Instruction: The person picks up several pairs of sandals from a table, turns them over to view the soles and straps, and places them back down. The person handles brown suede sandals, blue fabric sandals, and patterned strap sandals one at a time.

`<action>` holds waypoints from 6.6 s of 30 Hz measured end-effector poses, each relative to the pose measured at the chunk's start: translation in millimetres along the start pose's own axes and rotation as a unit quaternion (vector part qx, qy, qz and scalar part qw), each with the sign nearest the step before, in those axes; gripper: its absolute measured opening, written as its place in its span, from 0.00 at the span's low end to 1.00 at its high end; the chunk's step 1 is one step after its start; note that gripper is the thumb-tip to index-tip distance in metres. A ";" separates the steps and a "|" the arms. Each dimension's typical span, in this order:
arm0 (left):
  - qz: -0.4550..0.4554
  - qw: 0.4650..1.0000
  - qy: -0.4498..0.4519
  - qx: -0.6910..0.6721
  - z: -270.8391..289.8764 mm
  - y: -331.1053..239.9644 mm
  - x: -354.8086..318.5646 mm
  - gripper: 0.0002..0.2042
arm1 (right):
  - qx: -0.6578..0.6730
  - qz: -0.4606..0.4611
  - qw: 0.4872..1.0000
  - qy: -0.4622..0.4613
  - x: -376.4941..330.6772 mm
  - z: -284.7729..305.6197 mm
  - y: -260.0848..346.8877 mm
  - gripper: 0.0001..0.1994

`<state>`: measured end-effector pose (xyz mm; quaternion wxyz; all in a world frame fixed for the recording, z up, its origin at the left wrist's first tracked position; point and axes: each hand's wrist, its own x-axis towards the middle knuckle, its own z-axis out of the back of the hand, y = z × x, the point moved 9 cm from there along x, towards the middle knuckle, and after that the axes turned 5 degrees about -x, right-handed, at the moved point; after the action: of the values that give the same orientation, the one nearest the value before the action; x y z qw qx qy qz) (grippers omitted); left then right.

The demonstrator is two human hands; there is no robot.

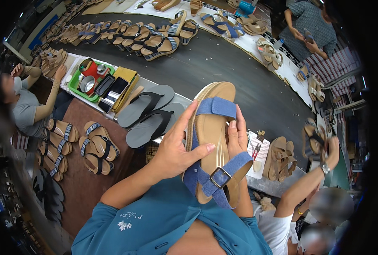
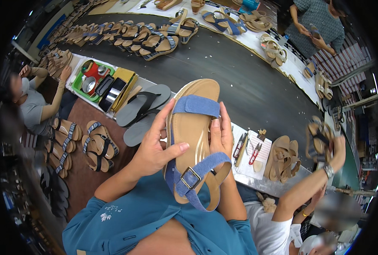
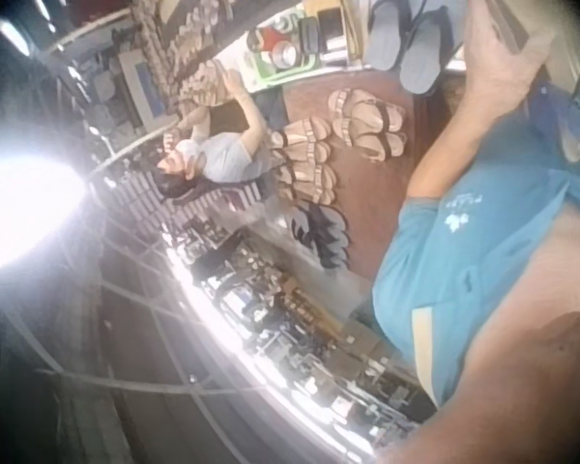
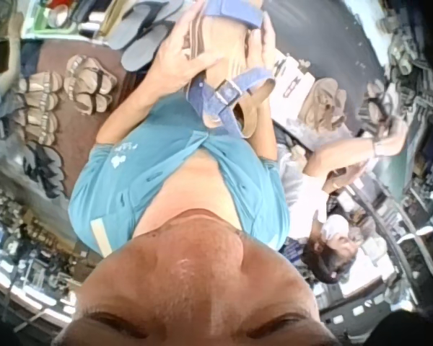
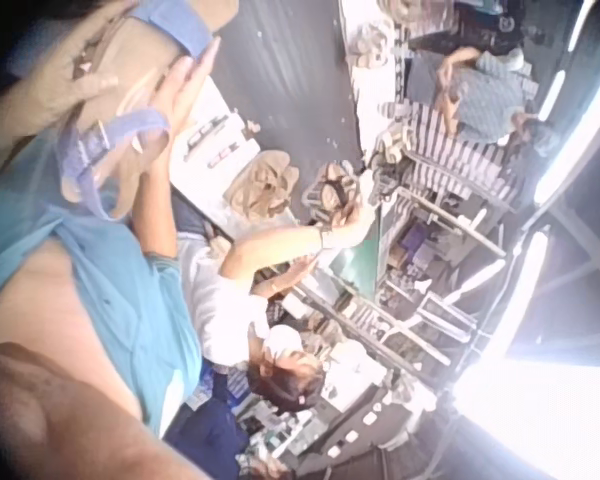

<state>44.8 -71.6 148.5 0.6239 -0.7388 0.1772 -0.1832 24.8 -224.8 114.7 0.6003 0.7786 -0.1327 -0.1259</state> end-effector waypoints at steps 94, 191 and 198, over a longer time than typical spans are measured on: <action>0.198 0.904 -0.075 -0.372 78.6 152.6 38.6 0.26 | -0.193 -0.208 0.959 0.020 -22.8 92.6 -209.9 0.24; 0.166 0.917 0.043 -0.361 -25.4 64.0 15.0 0.38 | -0.392 0.373 0.841 -0.007 -68.3 -2.2 72.5 0.53; 0.154 0.914 0.107 -0.361 -22.8 71.3 4.6 0.41 | -0.255 0.270 0.927 -0.054 -62.0 30.4 63.0 0.41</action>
<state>35.2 -104.7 81.9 0.3124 -0.8532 0.4085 -0.0868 -47.4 -245.4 170.5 0.7819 0.5258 -0.3336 -0.0308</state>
